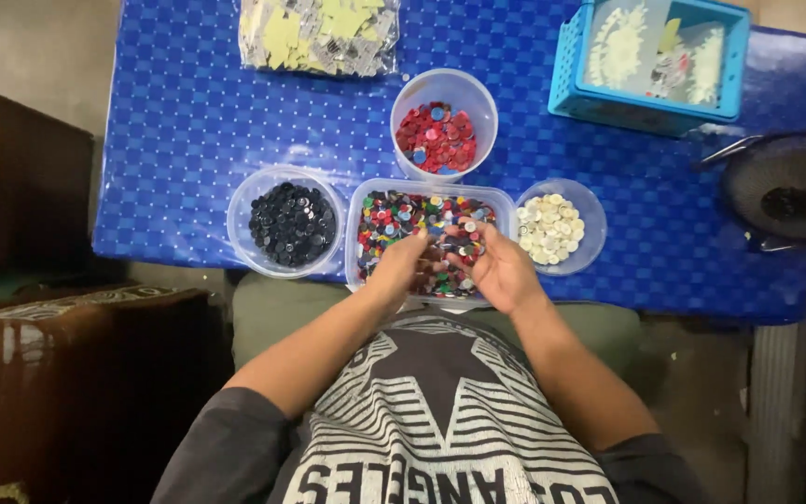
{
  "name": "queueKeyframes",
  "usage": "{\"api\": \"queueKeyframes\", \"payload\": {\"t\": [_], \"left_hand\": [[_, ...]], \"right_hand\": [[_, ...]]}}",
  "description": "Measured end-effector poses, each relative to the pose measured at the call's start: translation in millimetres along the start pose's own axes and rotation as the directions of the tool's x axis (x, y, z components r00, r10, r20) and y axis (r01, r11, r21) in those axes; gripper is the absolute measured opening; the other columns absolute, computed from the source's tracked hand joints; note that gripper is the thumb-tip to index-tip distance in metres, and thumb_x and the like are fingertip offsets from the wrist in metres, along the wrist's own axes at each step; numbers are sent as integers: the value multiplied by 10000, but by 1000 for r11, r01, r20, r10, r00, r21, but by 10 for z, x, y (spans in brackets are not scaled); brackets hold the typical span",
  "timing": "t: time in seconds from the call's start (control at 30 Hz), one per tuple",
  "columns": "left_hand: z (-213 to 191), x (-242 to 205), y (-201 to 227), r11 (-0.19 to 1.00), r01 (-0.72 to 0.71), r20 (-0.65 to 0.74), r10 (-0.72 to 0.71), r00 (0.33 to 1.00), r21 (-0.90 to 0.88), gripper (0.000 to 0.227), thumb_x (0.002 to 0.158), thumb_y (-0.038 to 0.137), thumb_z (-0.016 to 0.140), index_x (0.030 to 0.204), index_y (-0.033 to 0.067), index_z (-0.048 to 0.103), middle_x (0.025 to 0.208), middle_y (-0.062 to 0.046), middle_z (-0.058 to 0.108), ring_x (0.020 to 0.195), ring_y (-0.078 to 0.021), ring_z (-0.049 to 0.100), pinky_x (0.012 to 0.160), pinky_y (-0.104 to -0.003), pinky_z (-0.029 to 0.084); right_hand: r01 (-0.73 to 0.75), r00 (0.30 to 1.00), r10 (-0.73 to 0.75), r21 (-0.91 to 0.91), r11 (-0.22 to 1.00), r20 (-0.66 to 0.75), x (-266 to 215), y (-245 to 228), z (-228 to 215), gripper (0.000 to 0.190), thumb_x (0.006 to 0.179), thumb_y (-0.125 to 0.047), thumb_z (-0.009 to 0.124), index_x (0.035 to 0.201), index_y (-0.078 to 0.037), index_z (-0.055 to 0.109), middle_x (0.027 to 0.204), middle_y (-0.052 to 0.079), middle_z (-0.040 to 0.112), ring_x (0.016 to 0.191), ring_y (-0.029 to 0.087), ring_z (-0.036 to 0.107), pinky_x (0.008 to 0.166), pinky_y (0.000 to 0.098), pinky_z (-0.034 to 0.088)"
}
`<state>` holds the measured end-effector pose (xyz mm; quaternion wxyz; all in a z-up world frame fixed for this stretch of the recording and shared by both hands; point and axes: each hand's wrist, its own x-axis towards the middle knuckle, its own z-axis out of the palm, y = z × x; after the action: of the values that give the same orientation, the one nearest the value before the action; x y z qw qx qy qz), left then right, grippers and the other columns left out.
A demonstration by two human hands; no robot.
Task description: Sorting a mixture of colored buttons from a central container into separate bowls for red, white, and black buttons.
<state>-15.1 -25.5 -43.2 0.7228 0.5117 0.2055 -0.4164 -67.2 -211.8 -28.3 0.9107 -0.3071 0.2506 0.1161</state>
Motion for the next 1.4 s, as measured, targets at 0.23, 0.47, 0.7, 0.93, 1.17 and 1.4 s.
{"api": "queueKeyframes", "payload": {"t": [0.23, 0.47, 0.7, 0.93, 1.17, 1.4], "left_hand": [[118, 364, -233, 954, 87, 146, -46, 988, -287, 597, 1042, 586, 392, 1263, 78, 612, 842, -276, 677, 816, -379, 748, 792, -529, 629], [-14, 455, -275, 860, 122, 291, 32, 956, -495, 619, 1061, 535, 361, 1298, 72, 696, 1219, -294, 675, 1114, -434, 675, 950, -635, 537], [-188, 180, -105, 803, 146, 327, 63, 943, -577, 835, 1010, 679, 328, 1438, -5, 543, 1370, -297, 604, 1217, -435, 632, 998, -585, 522], [-196, 131, -157, 794, 153, 384, 108, 917, -588, 965, 937, 797, 330, 1420, -6, 560, 1284, -292, 650, 1136, -458, 668, 971, -594, 555], [-161, 2, -77, 845, 80, 349, 130, 928, -529, 1020, 918, 839, 246, 1438, 15, 549, 1150, -229, 683, 896, -322, 719, 799, -379, 636], [-209, 193, -278, 864, 78, 304, 89, 949, -498, 996, 924, 828, 323, 1450, 10, 534, 1184, -256, 685, 864, -323, 741, 733, -323, 642]], "right_hand": [[104, 989, -124, -226, 968, -76, 26, 52, 320, 330, 1039, -232, 566, 1304, -40, 608, 1181, 159, 737, 859, 245, 763, 790, 399, 675], [305, 943, -329, -496, 813, 40, -96, -74, 643, 347, 1053, -263, 516, 1192, 1, 694, 1019, 190, 755, 850, 245, 757, 657, 412, 660], [461, 731, -620, -876, 142, 284, -157, 26, 311, 155, 931, -15, 704, 1056, -59, 784, 1057, 119, 741, 1128, 326, 691, 950, 444, 559], [511, 609, -614, -841, -181, 502, -210, 120, 477, 143, 889, -71, 781, 1023, -115, 804, 1098, 41, 713, 1188, 313, 624, 1046, 417, 481], [512, 564, -473, -736, -443, 677, -155, 282, 390, 166, 968, -275, 709, 1055, -152, 778, 1184, 37, 656, 1288, 315, 539, 1057, 456, 381], [459, 640, -462, -788, -410, 613, -92, 349, 321, 98, 891, -260, 769, 927, -175, 735, 1182, -13, 647, 1283, 266, 546, 1025, 405, 396]]}}
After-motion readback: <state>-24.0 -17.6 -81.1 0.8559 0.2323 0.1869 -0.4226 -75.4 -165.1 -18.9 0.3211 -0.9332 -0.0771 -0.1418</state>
